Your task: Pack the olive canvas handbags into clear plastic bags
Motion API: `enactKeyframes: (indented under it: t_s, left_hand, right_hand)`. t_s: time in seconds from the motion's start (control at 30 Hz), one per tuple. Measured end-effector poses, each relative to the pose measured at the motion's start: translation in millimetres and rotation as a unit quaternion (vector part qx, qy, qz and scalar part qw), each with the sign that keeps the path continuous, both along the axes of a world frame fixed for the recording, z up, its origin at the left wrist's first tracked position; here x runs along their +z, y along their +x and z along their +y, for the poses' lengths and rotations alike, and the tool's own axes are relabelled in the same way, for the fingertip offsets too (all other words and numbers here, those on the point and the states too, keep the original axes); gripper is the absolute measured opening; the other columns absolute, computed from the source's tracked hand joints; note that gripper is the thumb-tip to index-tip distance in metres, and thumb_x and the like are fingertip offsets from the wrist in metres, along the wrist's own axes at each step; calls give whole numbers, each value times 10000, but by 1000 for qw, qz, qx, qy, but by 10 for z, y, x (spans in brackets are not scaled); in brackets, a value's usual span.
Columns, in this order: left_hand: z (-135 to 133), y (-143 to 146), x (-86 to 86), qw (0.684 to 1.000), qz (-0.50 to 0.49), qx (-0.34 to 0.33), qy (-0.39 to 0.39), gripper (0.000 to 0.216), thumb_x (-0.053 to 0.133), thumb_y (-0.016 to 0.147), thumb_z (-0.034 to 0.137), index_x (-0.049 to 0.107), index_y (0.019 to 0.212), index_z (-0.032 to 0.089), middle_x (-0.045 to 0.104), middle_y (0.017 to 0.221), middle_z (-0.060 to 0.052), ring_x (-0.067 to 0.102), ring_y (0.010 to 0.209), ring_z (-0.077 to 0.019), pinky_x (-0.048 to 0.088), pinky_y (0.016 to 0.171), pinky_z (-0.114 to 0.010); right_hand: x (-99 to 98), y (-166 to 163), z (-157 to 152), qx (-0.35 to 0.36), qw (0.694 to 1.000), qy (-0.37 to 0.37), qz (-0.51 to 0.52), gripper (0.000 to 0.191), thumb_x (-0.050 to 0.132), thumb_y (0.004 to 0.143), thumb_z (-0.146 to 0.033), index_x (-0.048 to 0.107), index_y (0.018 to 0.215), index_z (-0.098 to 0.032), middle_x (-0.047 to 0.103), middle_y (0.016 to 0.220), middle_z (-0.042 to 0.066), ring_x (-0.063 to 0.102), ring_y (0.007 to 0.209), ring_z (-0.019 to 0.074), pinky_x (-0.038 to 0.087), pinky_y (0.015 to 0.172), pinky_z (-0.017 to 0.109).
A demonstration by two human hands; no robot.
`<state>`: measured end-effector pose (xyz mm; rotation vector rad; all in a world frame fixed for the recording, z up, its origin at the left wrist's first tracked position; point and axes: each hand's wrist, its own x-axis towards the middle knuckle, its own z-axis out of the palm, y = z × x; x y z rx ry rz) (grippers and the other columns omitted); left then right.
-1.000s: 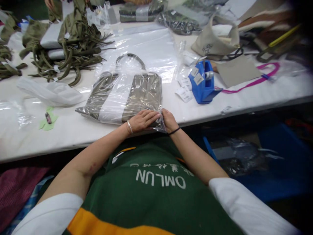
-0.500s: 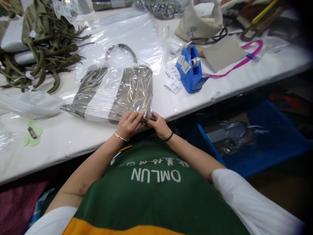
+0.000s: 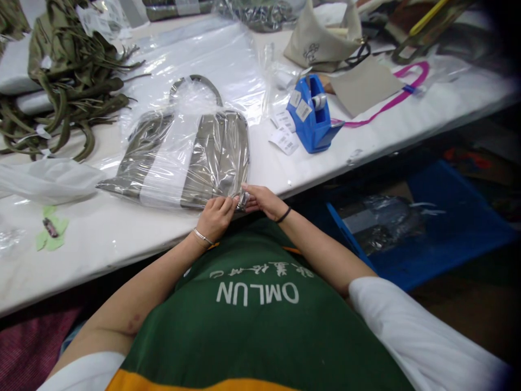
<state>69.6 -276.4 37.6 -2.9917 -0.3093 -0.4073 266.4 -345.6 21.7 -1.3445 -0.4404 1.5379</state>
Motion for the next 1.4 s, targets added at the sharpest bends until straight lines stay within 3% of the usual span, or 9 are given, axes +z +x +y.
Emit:
enactKeyframes:
  t_s: [0.17,0.47,0.6,0.7,0.83,0.93,1.1,1.27,1.4]
  left_hand:
    - [-236,34,27,997,0,75,-30,499,377,983,158,420,1475,91,509,1451,-193,426,1356,-308,352,1052,-447]
    - [91,131,-259,998,-61,-28,-12,494,486,984,283,462,1447,112,654,1246,-176,588,1176,-271,430,1001,-400]
    - [121,129,-267,994,-83,-74,14,466,533,965,262,517,1410,125,690,1177,-155,623,1101,-256,476,935,-384]
    - [91,127,-307,994,-75,-67,40,427,563,943,231,578,1355,121,693,1197,-141,629,1082,-255,483,931,-381]
    - [62,117,-379,995,-78,-50,29,453,566,931,221,577,1382,184,687,1243,-115,635,1102,-255,484,944,-384]
    - [50,110,-379,996,-83,-43,11,475,568,929,209,559,1404,200,688,1250,-102,638,1109,-258,478,943,-387]
    - [44,122,-327,995,-86,-41,0,451,584,925,199,585,1376,200,695,1233,-106,638,1103,-265,452,956,-388]
    - [29,130,-311,996,-82,-37,8,445,591,933,223,576,1372,153,698,1218,-123,638,1089,-262,436,939,-384]
    - [12,119,-331,997,-73,-30,-15,475,582,940,235,538,1406,156,686,1237,-130,620,1132,-261,427,951,-379]
  right_hand:
    - [76,-83,96,-5,995,-20,-97,302,750,758,-402,553,732,-175,630,632,5,607,560,141,523,473,238]
    - [-169,-8,152,-42,977,36,-204,426,707,702,-563,559,614,-173,516,527,-43,513,513,105,455,491,220]
    - [-58,184,99,36,953,18,-299,508,652,777,-627,579,558,-174,538,479,-13,548,468,120,444,465,222]
    - [150,644,3,-48,943,47,-325,505,566,852,-646,673,698,-177,647,588,31,600,510,136,490,509,243]
    - [443,1646,-141,-313,819,104,-469,421,540,887,-576,678,948,-183,704,789,45,626,659,150,531,663,270]
    - [495,2320,-86,-342,731,64,-587,352,537,898,-469,688,976,-161,725,966,91,639,869,179,502,860,307]
    - [458,2673,177,-220,827,-11,-517,338,508,921,-364,724,857,-112,733,813,97,648,785,175,491,804,304]
    - [467,2417,-122,-308,788,50,-531,284,570,913,-381,725,868,-147,728,825,96,646,840,192,477,832,323]
    - [260,2325,-446,-297,828,4,-476,234,633,876,-421,692,933,-202,717,791,89,622,769,207,480,774,352]
